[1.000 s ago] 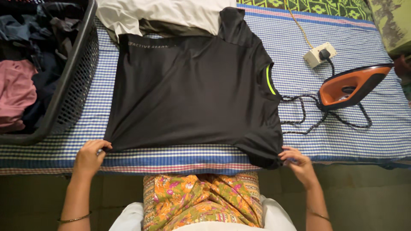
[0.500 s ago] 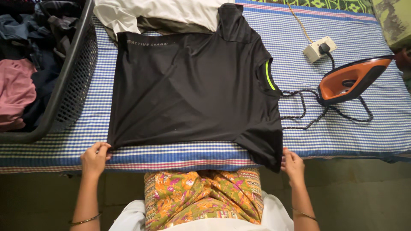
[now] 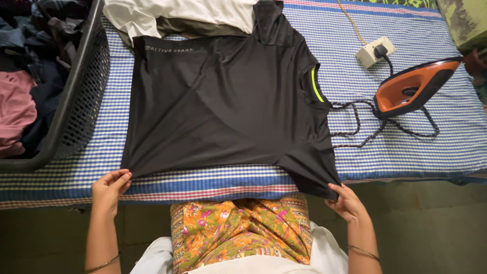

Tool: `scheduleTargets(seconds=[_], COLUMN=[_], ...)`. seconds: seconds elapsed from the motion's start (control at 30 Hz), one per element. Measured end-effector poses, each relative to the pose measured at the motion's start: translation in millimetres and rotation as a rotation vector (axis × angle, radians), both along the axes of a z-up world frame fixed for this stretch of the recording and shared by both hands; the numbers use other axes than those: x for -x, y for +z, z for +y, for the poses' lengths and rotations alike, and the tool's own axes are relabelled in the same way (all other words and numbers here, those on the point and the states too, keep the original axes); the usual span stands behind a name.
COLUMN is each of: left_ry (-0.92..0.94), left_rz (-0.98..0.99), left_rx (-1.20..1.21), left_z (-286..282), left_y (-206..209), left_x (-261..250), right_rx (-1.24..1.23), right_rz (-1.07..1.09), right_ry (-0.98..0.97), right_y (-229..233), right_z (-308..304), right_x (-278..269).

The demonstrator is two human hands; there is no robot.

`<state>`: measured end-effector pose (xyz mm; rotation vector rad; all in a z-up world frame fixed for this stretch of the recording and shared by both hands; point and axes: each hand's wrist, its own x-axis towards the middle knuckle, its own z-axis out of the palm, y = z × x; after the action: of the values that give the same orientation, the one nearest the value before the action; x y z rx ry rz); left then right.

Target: The person irons a black t-shirt on a bed, using an electric iron to smooth the fabric. They repeatedly adjust the shirt's position and iron different sections, including the sleeves and body, to remove wrinkles.

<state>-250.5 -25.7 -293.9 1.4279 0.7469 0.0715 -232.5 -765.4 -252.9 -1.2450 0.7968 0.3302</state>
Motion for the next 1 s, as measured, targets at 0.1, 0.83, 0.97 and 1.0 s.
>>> scheduleTargets(seconds=[0.1, 0.83, 0.97, 1.0], left_ry=[0.020, 0.041, 0.022, 0.027], left_rz=[-0.006, -0.074, 0.066, 0.098], left_rx=[0.018, -0.152, -0.265, -0.275], left_z=[0, -23, -28, -29], left_y=[-3, 35, 41, 40], left_x=[2, 2, 11, 12], right_rx=[-0.136, -0.183, -0.083, -0.039], right_rz=[-0.065, -0.290, -0.189, -0.134], right_ry=[-0.062, -0.525, -0.515, -0.526], right_y=[9, -62, -41, -38], right_z=[10, 38, 44, 48], right_x=[4, 42, 43, 42])
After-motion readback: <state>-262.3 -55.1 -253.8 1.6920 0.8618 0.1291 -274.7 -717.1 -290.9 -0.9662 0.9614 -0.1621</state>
